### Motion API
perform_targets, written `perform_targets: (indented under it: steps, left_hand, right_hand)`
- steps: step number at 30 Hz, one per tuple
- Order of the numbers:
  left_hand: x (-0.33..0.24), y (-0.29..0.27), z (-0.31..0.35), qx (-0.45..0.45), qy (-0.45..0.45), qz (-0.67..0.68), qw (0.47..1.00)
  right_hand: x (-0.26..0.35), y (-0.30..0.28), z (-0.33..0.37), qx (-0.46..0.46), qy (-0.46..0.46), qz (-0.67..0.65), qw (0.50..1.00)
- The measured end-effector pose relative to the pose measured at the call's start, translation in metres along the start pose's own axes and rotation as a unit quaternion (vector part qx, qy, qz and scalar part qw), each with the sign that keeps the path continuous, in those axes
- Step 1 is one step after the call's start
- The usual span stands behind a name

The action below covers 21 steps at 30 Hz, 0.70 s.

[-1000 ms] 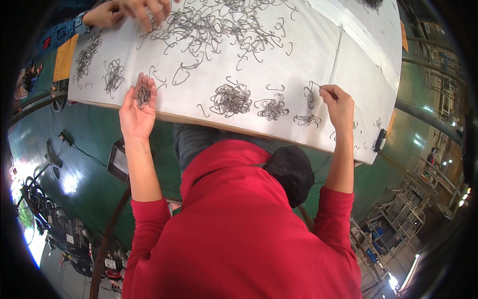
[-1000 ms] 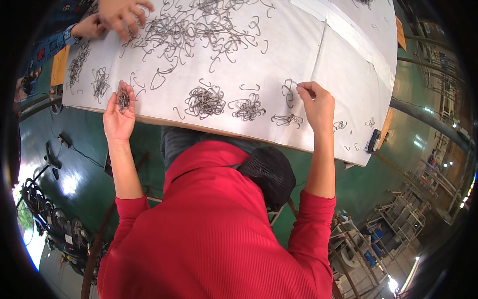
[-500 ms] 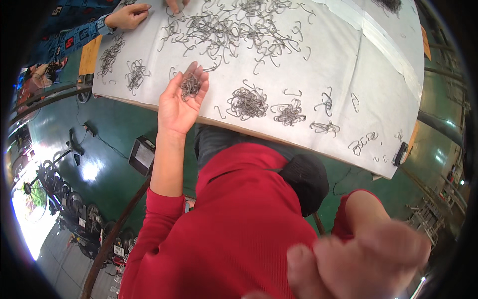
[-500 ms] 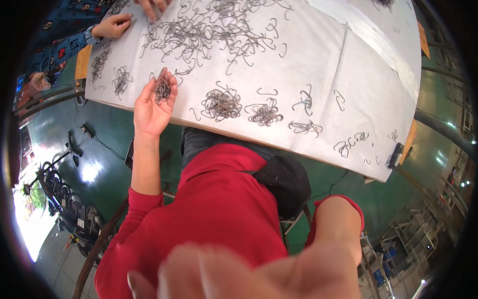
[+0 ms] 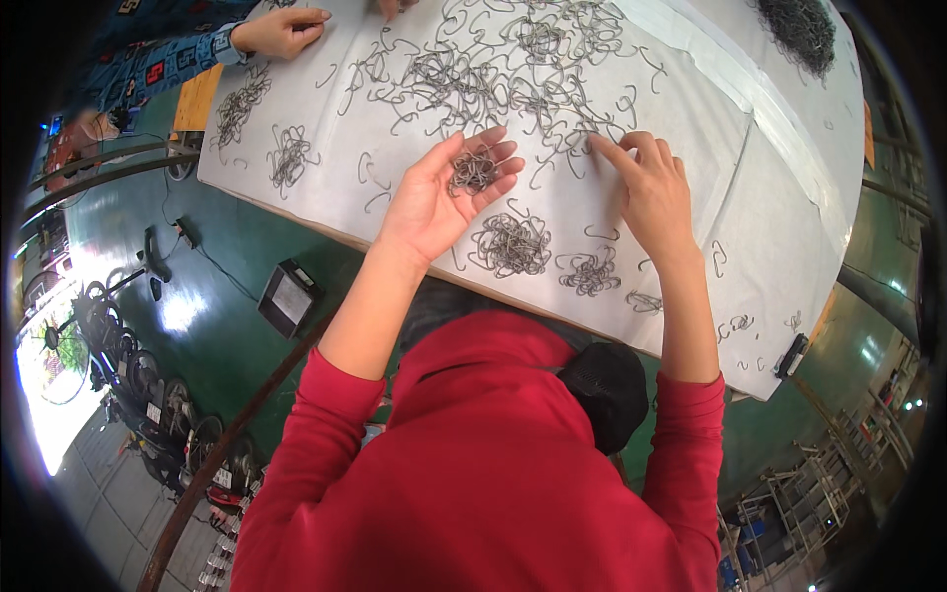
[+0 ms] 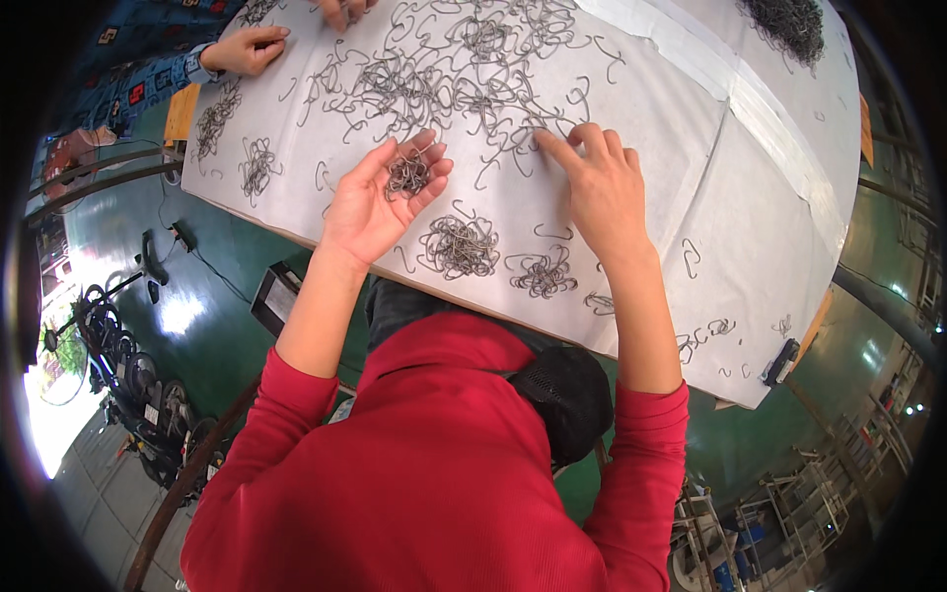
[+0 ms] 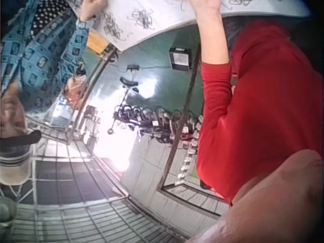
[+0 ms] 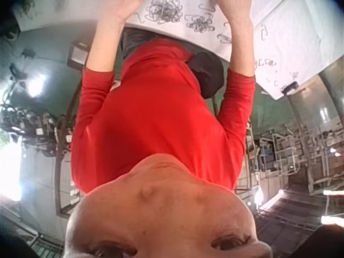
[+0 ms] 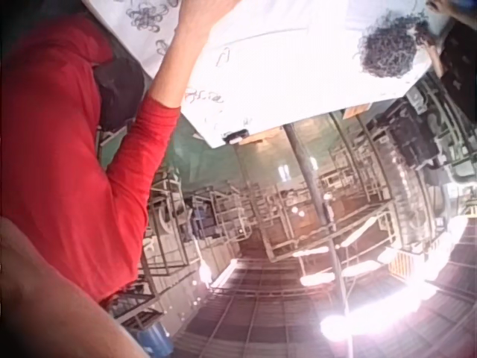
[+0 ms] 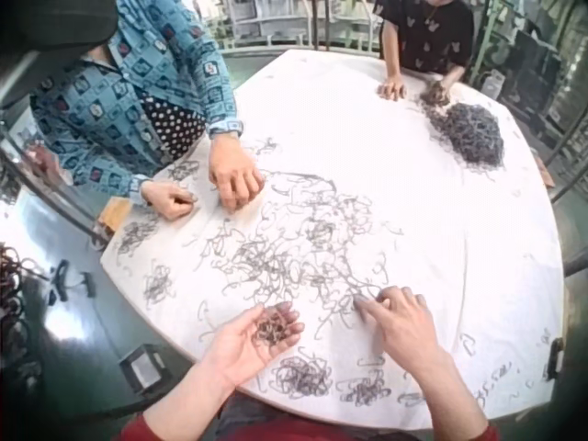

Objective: The person sorts small metal wire hooks on a white table, picking them up one by one and placing them into a growing pile. Another person works alongside at the same table, also sorting hooks. The camera wearer continues this repetitive sorting process throughout the clip.

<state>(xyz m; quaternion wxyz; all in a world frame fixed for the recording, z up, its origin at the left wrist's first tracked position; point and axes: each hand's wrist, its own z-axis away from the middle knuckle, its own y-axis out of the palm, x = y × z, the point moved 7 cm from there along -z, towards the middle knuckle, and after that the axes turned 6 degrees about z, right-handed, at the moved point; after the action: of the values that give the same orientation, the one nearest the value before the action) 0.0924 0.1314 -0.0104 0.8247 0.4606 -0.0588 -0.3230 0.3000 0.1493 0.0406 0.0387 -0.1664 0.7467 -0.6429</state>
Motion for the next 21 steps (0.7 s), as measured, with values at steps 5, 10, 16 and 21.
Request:
perform_targets:
  steps: [5,10,16,21]
  left_hand:
    - [-0.005,-0.011,0.003,-0.001,0.010,-0.005,1.000]
    - [-0.011,-0.033,0.013,-0.053,0.032,-0.019,0.998]
    - [-0.011,-0.044,0.025,-0.050,0.035,0.003,0.998]
    - [-0.011,-0.047,0.030,-0.053,0.042,0.006,0.998]
  right_hand:
    - [-0.027,0.006,-0.018,-0.057,0.072,0.100,0.991]
    - [0.019,0.017,-0.043,-0.050,0.008,-0.029,0.998]
    - [0.040,0.029,-0.062,-0.023,-0.045,-0.026,0.998]
    - [0.015,0.027,-0.072,-0.001,0.026,-0.054,0.998]
